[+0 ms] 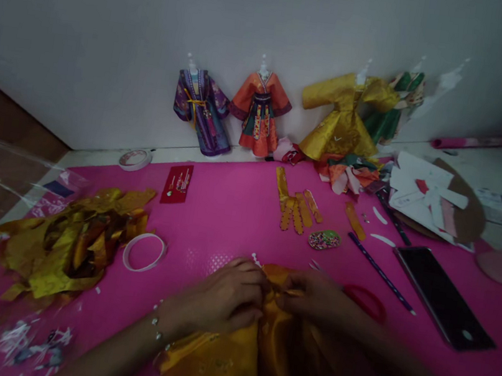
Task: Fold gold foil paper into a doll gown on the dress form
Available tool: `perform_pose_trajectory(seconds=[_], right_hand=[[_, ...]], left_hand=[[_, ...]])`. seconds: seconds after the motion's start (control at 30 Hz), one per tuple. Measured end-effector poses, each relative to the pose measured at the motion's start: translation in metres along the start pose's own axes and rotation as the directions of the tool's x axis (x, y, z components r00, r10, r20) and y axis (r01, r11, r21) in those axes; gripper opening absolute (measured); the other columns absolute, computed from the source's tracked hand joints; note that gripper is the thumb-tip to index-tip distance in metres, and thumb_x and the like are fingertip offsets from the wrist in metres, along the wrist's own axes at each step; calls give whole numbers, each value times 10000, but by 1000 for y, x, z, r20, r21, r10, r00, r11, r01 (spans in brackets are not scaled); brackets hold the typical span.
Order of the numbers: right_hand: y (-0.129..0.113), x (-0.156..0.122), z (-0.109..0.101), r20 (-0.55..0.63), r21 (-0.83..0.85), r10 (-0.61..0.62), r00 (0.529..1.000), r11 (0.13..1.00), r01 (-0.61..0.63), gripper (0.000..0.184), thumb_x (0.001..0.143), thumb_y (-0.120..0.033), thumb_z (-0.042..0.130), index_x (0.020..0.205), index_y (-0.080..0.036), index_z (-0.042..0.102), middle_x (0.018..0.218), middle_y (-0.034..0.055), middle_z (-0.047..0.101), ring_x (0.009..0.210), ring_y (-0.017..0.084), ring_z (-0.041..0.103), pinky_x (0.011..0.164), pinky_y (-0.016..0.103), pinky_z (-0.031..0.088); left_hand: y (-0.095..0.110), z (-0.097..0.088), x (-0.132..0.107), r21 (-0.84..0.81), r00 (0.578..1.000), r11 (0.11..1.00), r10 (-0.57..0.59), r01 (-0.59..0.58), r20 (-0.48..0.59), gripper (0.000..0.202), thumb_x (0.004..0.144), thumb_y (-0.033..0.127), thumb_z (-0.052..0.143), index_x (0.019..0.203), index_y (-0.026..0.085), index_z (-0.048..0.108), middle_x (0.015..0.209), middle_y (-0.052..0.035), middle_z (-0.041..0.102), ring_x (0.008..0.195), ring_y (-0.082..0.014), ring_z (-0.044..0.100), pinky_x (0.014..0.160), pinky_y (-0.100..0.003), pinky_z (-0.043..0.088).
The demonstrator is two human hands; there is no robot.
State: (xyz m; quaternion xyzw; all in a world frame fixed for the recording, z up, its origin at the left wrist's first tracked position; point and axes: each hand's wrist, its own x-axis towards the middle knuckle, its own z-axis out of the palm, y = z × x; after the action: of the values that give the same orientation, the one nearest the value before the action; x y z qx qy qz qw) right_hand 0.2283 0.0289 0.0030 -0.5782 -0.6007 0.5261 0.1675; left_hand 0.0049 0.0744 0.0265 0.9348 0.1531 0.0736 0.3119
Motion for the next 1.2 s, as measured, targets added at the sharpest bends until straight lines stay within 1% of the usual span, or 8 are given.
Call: perform_pose_trajectory(seconds=[0.1,0.3,0.47,0.63,0.73,0.93,1.1,1.2], right_hand=[[-1,2,-1,-2,-23,-9,1000,1000,9,97,732,-176,618,642,-180,584,586,-56,464,572,113,414,505,236,281],[-2,3,0,4,-64,-11,1000,998,11,95,751,-169,618,657,-171,630,568,-58,465,560,108,418,484,222,275],[2,7,2,1,-92,-19,1000,996,19,87,735,-155,612,653,-173,638,570,-60,468,557,104,421,479,219,271],[5,9,4,-18,-120,4,1000,993,-6,92,720,-160,626,629,-170,638,553,-62,455,541,99,406,466,215,254],[4,7,4,-47,-138,18,999,990,-24,91,728,-172,626,636,-172,630,557,-59,452,538,99,401,456,217,231],[0,4,6,-107,-175,26,994,983,-45,154,722,-192,627,577,-176,579,523,-66,409,517,97,382,457,229,195],[-1,2,10,-150,-171,2,989,985,-28,110,729,-193,634,624,-164,654,539,-37,538,531,114,461,482,238,248],[0,1,13,-145,-145,-40,989,989,19,107,722,-155,617,667,-167,707,592,-22,624,557,123,520,509,234,300]], left_hand=[[-1,3,1,-44,1000,999,9,-10,-26,105,881,106,547,878,188,612,986,-56,669,973,-217,596,929,-394,444],[-3,7,2,-74,998,997,5,-10,-56,122,846,74,546,840,178,610,955,-72,651,939,-213,583,893,-388,483],[-5,10,1,-103,998,995,-5,-2,-63,115,846,76,552,847,174,613,997,-86,627,941,-212,591,854,-367,512],[-6,10,0,-116,997,993,-3,-6,-71,122,864,79,545,843,181,608,995,-79,634,941,-208,592,857,-383,524],[-5,10,0,-119,997,993,8,-17,-77,122,887,87,543,851,185,607,1001,-77,648,986,-211,593,894,-393,520],[-3,12,-3,-154,996,988,14,-27,-84,87,928,122,559,970,195,579,1068,-77,681,1125,-212,578,1017,-413,469],[-3,16,-9,-265,983,963,-90,46,-158,185,870,83,608,952,231,531,1107,-60,652,1118,-219,566,920,-403,521],[-4,20,-12,-273,979,961,-104,53,-176,200,862,78,610,951,234,522,1112,-63,643,1103,-222,562,903,-405,520]])
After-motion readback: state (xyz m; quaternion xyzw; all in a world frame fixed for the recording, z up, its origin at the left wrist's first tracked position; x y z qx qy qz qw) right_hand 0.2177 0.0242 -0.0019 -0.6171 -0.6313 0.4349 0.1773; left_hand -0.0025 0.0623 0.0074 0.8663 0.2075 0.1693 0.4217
